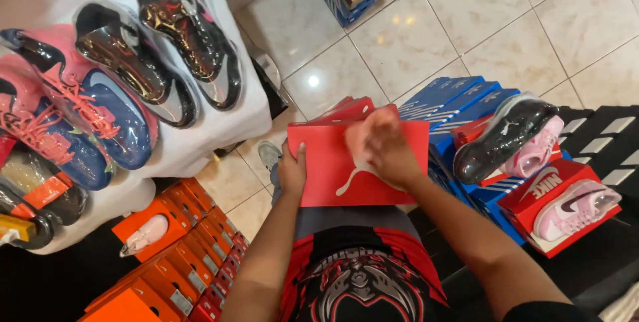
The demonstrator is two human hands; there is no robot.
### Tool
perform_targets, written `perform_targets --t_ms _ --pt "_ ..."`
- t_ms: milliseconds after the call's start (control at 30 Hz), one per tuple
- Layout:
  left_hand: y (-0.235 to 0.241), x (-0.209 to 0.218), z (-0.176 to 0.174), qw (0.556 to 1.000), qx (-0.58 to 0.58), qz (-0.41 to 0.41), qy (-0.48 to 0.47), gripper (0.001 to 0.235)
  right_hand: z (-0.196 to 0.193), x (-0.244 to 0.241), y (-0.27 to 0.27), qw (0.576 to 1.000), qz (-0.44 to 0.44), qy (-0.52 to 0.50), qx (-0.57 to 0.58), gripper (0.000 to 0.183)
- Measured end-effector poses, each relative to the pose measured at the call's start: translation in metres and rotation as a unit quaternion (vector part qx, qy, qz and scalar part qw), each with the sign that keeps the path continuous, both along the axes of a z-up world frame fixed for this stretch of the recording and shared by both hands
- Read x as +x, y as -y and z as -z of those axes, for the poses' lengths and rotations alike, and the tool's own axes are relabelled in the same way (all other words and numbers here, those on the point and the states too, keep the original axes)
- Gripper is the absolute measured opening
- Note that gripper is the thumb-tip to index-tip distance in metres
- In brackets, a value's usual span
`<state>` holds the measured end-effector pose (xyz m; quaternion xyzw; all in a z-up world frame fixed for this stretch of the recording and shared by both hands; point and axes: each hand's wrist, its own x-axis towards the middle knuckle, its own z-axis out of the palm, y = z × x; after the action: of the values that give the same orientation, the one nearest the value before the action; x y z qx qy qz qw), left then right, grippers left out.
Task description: Cleaning shoe boxes and shoes using a cloth in a warehouse
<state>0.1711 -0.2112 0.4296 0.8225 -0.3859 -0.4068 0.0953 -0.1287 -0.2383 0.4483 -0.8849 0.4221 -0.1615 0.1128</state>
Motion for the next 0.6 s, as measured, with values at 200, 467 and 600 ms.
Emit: perform_targets --t_ms 200,467,600 --pt "0.007 0.003 -0.008 0.999 -0.014 -0.016 0.031 0.053 0.008 0.035 0.021 0.981 0.129 0.010 -0.142 0.050" --pt "0.010 0.000 -0.029 0.999 -0.019 -0.023 0.036 0.052 -0.023 -0.034 -0.053 0.987 0.145 -0.055 -0.038 0.062" --pt "0.010 0.006 -0.010 0.999 -0.036 -0.024 0.024 0.054 0.034 -0.076 0.003 0.933 0.357 -0.052 0.021 0.067"
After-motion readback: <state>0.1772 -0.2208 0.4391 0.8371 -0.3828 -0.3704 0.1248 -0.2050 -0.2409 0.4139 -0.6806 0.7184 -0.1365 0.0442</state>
